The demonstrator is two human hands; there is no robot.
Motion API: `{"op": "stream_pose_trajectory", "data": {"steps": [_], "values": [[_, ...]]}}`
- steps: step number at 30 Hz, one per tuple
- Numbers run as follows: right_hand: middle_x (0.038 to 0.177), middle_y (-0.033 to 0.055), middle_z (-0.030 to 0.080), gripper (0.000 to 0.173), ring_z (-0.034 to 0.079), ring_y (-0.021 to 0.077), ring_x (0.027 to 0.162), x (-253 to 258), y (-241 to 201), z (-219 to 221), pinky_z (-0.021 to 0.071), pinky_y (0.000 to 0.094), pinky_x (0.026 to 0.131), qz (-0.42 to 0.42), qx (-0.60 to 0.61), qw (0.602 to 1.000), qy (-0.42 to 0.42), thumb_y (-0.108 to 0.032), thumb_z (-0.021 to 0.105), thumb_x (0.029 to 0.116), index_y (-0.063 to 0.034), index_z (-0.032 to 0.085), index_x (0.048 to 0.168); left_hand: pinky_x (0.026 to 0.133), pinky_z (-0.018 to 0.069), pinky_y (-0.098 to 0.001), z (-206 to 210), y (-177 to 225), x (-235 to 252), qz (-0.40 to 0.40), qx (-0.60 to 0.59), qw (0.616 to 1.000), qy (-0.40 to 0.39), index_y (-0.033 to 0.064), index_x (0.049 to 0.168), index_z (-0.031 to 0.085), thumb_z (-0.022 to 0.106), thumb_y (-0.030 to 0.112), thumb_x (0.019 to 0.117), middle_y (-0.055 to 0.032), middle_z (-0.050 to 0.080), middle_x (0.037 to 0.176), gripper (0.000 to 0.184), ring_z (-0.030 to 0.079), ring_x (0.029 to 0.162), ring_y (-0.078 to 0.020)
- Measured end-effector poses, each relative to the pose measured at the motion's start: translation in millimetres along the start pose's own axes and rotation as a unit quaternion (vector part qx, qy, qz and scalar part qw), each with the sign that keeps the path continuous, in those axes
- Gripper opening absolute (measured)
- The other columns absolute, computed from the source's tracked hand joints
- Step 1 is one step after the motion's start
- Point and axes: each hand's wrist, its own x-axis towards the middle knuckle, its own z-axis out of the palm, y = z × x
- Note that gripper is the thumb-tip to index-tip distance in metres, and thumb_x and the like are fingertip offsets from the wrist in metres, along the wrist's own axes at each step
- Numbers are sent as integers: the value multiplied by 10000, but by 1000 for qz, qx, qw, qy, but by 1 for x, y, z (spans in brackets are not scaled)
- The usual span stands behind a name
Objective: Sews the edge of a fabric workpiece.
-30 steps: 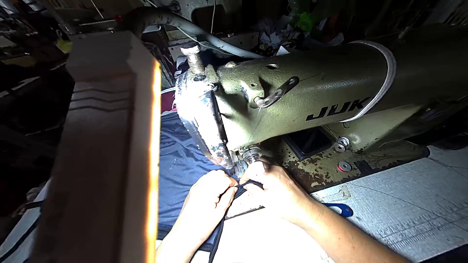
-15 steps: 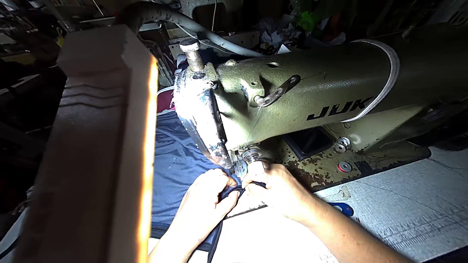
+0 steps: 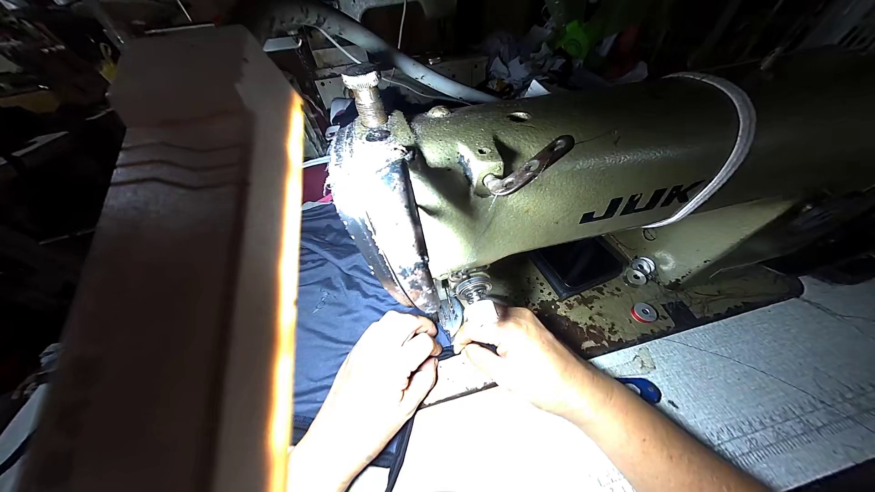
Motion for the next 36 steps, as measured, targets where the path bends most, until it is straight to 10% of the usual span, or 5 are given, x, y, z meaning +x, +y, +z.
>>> {"op": "stream_pose_trajectory", "data": {"steps": [22, 36], "values": [[837, 48, 718, 256, 677, 157, 864, -6, 3, 3, 532, 275, 793, -37, -49, 998, -4, -35, 551, 889, -92, 798, 926, 937, 503, -353, -11, -5, -4, 37, -7, 999, -34, 194, 1070, 801, 521, 206, 975, -19, 743, 1119, 296, 667, 1093, -182], [862, 33, 705, 255, 667, 174, 874, -5, -2, 9, 541, 276, 785, -32, -101, 994, 29, -34, 576, 879, -112, 800, 972, 896, 508, -296, -5, -7, 0, 1, 4, 1000, -10, 212, 984, 815, 567, 230, 960, -4, 732, 1024, 250, 663, 1013, -148]]}}
